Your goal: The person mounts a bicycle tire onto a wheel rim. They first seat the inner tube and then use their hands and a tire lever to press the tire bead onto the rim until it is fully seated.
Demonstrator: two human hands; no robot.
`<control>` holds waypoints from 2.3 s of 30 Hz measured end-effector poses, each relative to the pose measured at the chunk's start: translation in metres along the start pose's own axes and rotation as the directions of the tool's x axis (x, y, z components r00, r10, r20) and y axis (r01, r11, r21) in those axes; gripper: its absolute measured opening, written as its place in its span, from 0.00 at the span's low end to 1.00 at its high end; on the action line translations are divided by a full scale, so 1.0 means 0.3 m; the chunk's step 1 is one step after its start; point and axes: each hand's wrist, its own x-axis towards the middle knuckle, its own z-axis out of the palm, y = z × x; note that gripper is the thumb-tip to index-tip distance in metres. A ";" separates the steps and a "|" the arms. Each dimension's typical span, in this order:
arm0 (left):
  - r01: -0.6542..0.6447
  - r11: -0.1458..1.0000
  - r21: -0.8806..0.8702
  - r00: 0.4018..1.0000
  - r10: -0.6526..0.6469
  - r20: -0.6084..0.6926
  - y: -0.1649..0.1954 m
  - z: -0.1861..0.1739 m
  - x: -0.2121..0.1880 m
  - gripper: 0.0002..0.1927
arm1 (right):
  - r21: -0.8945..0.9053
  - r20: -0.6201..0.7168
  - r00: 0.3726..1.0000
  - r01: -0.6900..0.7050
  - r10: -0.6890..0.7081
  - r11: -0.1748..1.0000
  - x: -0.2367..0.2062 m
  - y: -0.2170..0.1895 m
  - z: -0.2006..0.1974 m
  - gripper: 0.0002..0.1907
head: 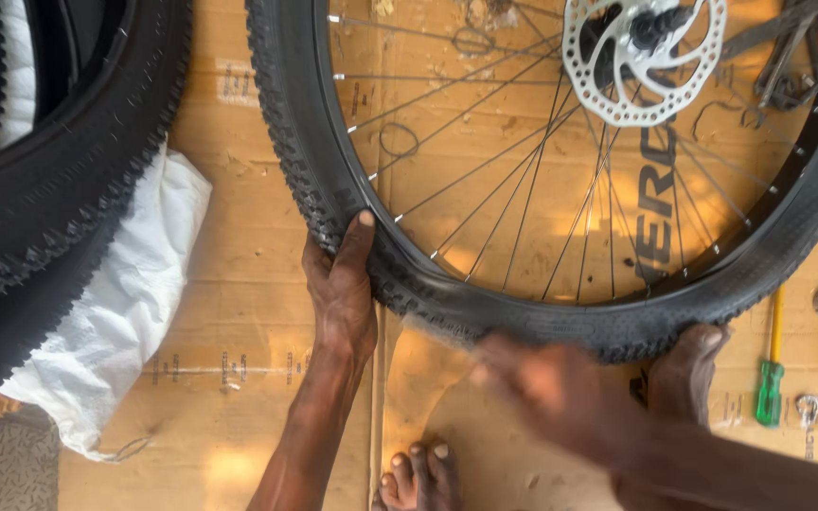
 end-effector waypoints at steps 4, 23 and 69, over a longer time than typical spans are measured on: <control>-0.082 0.986 0.146 0.995 0.088 -0.038 0.067 0.041 0.034 0.28 | 0.223 -0.447 0.870 0.335 -0.210 0.915 0.084 0.084 -0.141 0.09; 0.153 0.897 0.415 0.959 -0.033 -0.282 0.128 0.204 -0.006 0.30 | 0.680 0.320 0.908 -0.021 -0.270 0.733 0.348 0.049 -0.257 0.34; 0.140 0.928 0.345 0.990 -0.140 -0.026 0.109 0.115 0.159 0.16 | 0.140 -0.267 0.900 0.390 -0.345 0.910 0.470 0.180 -0.340 0.13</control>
